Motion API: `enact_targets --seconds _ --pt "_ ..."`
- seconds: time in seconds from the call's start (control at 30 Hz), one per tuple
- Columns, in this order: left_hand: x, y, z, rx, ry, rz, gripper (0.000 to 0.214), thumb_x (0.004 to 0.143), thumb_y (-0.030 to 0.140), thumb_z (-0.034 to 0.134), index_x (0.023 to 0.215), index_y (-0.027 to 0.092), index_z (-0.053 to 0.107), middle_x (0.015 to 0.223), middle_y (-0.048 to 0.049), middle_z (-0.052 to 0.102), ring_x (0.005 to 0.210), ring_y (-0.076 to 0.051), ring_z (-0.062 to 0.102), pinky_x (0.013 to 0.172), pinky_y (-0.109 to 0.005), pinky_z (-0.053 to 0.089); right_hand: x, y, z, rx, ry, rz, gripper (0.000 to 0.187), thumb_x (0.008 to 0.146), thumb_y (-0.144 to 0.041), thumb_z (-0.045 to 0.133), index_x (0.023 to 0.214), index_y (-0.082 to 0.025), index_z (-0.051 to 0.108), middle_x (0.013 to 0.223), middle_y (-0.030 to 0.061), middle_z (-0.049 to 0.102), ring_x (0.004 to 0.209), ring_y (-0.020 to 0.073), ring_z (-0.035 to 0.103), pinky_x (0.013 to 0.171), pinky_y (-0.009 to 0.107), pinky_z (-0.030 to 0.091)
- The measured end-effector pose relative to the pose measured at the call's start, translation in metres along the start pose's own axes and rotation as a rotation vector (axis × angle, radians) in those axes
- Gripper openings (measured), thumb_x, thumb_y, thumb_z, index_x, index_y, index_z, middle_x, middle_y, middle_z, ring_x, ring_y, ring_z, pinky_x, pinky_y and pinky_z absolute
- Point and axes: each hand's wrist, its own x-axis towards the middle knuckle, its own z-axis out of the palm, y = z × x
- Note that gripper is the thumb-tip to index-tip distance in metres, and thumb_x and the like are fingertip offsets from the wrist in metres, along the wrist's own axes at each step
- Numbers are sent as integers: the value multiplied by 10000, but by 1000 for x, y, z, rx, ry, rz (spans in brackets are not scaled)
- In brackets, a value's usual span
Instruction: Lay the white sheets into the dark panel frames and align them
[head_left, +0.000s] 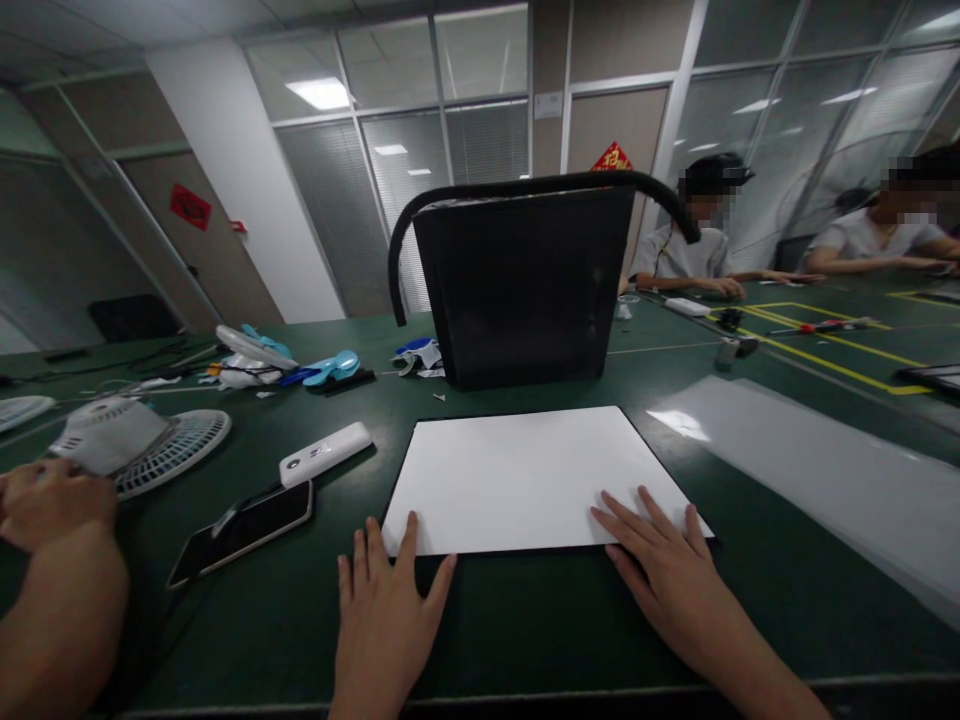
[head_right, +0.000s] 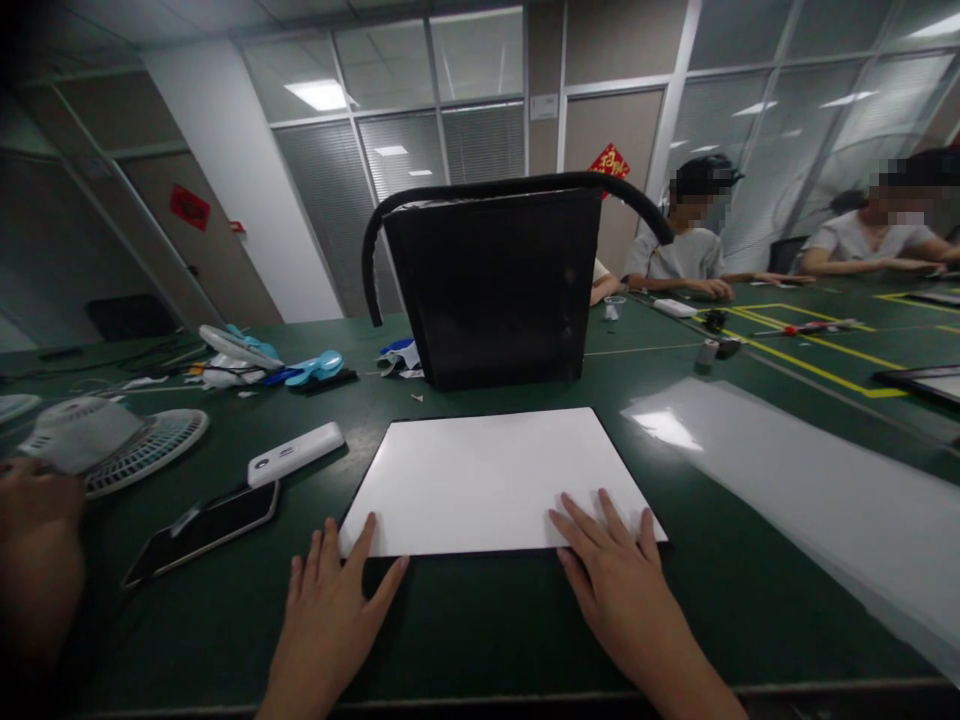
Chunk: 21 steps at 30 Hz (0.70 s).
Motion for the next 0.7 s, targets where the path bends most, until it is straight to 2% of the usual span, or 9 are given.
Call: enact_targets --seconds 0.07,0.17,0.33,0.43,0.5,0.57,0.63,0.7 --pt "0 0 0 -6 4 2 870 987 722 401 1632 141 467 1696 -278 335 1599 -483 252 1296 -638 232 -1 -1 1 -7 9 16 489 1119 -486 315 1578 -444 477 1628 -74 415 1537 414 331 1137 883 312" --pt "0 -2 2 -28 4 2 900 981 738 388 1629 119 467 1692 -275 346 1598 -484 257 1295 -648 227 -2 -2 0 -5 27 3 485 1112 -494 339 1573 -444 479 1619 -76 430 1522 392 374 1146 839 364" --pt "0 -3 5 -35 32 16 893 975 715 402 1612 95 488 1676 -273 379 1589 -482 285 1291 -653 236 -3 -1 -2 -40 99 27 474 1100 -466 357 1499 -346 584 1567 -29 518 1446 309 498 1153 679 470" --pt "0 -3 6 -27 35 0 890 971 705 429 1606 85 491 1682 -288 357 1596 -457 287 1301 -627 238 -4 -3 -2 -56 143 59 506 1097 -511 358 1490 -300 597 1571 12 522 1446 289 495 1162 606 482" --pt "0 -4 8 -24 35 1 892 970 697 445 1607 74 486 1685 -298 343 1597 -445 293 1308 -606 238 -4 -4 0 -96 195 130 558 1094 -554 318 1495 -282 594 1591 44 496 1485 326 442 1192 657 422" --pt "1 -5 10 -27 42 18 891 970 690 453 1602 63 489 1676 -306 353 1590 -444 312 1310 -594 246 -6 -5 2 -148 232 231 639 1086 -597 253 1491 -246 600 1603 97 472 1516 403 377 1184 755 353" --pt "1 -7 11 -40 63 34 878 970 679 466 1586 55 511 1663 -308 376 1580 -447 332 1307 -590 261 -7 -4 6 -179 221 327 736 1073 -639 194 1496 -187 593 1597 165 458 1511 476 351 1141 809 350" --pt "2 -9 12 -59 89 40 846 970 660 484 1563 59 544 1654 -300 397 1570 -448 351 1302 -597 273 -8 -3 10 -188 182 388 814 1056 -674 161 1508 -136 573 1581 214 454 1497 512 352 1122 795 382"
